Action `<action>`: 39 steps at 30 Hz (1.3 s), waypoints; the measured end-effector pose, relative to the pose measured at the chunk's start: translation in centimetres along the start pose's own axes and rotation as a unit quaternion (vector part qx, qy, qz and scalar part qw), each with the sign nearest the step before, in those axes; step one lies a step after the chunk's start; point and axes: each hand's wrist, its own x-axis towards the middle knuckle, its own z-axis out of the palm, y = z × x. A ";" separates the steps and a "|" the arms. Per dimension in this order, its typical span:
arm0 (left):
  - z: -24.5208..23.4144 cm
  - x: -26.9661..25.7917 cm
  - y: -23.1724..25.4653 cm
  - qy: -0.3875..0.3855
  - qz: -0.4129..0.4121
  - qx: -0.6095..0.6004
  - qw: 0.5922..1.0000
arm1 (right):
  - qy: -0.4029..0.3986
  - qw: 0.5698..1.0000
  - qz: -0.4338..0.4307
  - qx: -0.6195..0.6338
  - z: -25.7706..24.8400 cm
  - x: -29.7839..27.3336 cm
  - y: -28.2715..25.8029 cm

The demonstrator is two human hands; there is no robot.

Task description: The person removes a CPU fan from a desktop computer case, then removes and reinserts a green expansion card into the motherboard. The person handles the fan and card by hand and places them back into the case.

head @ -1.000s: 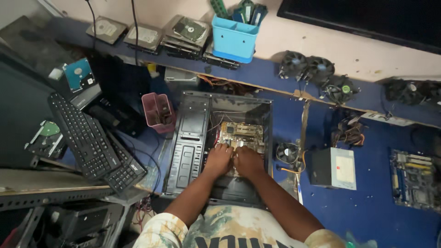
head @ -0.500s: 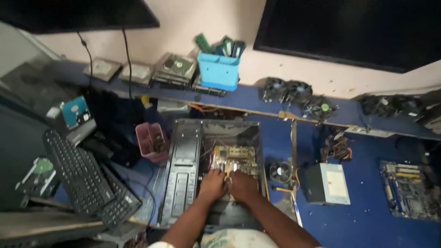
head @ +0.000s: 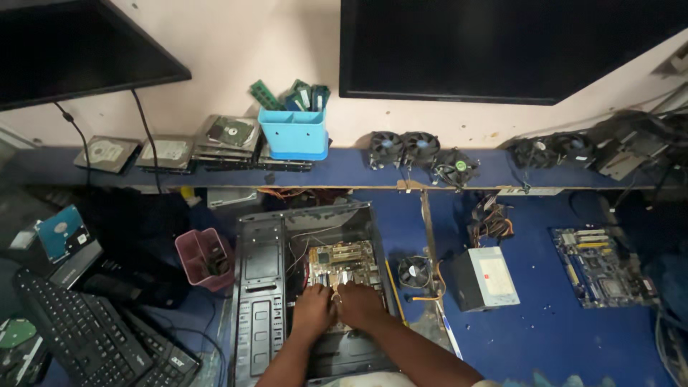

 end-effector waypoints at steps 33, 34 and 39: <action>3.4 -1.2 -2.2 -0.166 -0.141 -0.032 0.975 | -0.034 0.997 0.056 0.029 1.6 4.5 2.0; 3.2 -1.3 -2.1 -0.169 -0.140 -0.035 0.975 | -0.036 0.997 0.061 0.027 2.0 5.3 2.2; 3.3 -1.1 -1.8 -0.190 -0.150 -0.034 0.970 | -0.013 0.995 0.096 0.035 2.2 7.6 1.0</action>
